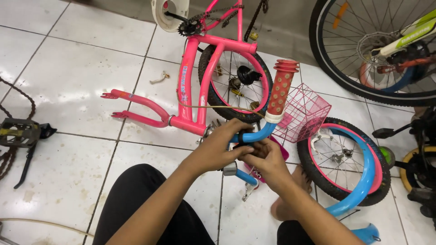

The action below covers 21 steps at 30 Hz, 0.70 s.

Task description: Removing the handlebar, grips, and front basket from a pink child's bicycle using hand tools.

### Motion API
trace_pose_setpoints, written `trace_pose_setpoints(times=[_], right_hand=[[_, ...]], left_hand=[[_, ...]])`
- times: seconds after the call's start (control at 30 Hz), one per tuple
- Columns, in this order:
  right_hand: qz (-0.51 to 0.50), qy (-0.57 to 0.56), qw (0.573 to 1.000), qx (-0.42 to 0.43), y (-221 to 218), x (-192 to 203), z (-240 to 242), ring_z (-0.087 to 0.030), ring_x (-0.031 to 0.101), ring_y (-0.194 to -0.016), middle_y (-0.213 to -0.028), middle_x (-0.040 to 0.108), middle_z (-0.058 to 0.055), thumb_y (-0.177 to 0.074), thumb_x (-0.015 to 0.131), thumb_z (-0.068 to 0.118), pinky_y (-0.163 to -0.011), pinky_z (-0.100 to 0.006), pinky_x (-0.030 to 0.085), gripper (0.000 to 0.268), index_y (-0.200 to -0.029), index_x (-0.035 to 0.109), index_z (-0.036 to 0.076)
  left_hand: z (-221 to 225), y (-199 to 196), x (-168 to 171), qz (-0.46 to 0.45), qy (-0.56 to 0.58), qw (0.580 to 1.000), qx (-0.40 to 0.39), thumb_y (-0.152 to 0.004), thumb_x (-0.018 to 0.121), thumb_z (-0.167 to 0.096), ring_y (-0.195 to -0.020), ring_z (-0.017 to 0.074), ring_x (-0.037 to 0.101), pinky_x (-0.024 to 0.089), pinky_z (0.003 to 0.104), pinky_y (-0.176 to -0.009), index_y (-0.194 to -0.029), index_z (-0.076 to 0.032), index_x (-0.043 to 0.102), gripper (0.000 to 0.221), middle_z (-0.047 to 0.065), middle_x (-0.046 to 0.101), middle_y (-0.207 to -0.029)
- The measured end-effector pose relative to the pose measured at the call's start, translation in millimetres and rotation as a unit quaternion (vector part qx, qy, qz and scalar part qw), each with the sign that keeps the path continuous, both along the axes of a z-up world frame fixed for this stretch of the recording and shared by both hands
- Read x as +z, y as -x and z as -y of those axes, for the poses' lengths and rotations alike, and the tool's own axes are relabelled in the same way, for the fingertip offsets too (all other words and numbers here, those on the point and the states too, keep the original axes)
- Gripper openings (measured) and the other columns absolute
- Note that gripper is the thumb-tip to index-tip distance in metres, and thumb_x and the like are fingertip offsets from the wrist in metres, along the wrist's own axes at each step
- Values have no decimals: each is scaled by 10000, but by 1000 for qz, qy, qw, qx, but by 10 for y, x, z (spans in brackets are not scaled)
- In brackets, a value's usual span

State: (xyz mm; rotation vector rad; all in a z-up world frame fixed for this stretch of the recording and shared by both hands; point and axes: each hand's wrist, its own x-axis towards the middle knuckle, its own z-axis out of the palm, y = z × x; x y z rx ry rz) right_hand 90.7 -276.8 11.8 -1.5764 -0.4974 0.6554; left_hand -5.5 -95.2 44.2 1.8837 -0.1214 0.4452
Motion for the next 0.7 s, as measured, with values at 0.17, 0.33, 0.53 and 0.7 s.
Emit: trace_pose_setpoints(times=[0.17, 0.33, 0.53, 0.7], right_hand=[[-169, -139, 976, 9, -112, 56, 38, -320, 725, -940, -1046, 727, -196, -810, 616, -69, -858, -468, 599, 403, -1211, 632, -35], [-26, -47, 998, 23, -83, 154, 50, -343, 730, -927, -1067, 717, -244, -761, 633, -139, -824, -461, 617, 521, -1276, 604, -72], [99, 19, 995, 2, -44, 90, 69, -310, 729, -883, -979, 740, -216, -737, 612, -154, -793, -418, 627, 430, -1154, 681, -73], [115, 38, 993, 16, -48, 125, 56, -351, 748, -879, -958, 751, -239, -732, 622, -142, -792, -473, 636, 428, -1147, 696, -66]], left_hand=[[45, -73, -208, 18, 103, 994, -17, -798, 824, -159, -1092, 378, 666, 499, 471, -981, -1213, -35, 703, 450, 166, 680, -1092], [112, 87, -268, 97, 36, 994, 39, -710, 883, -120, -1123, 349, 651, 551, 436, -935, -1366, -62, 586, 723, 125, 625, -1172], [176, -12, -614, 161, -41, 975, 148, -786, 902, -190, -1050, 290, 719, 582, 375, -902, -1394, -101, 643, 667, 96, 694, -1113], [8, 29, -567, 166, -118, 972, 117, -783, 864, -175, -1017, 313, 744, 608, 397, -886, -1408, -91, 632, 671, 146, 745, -1102]])
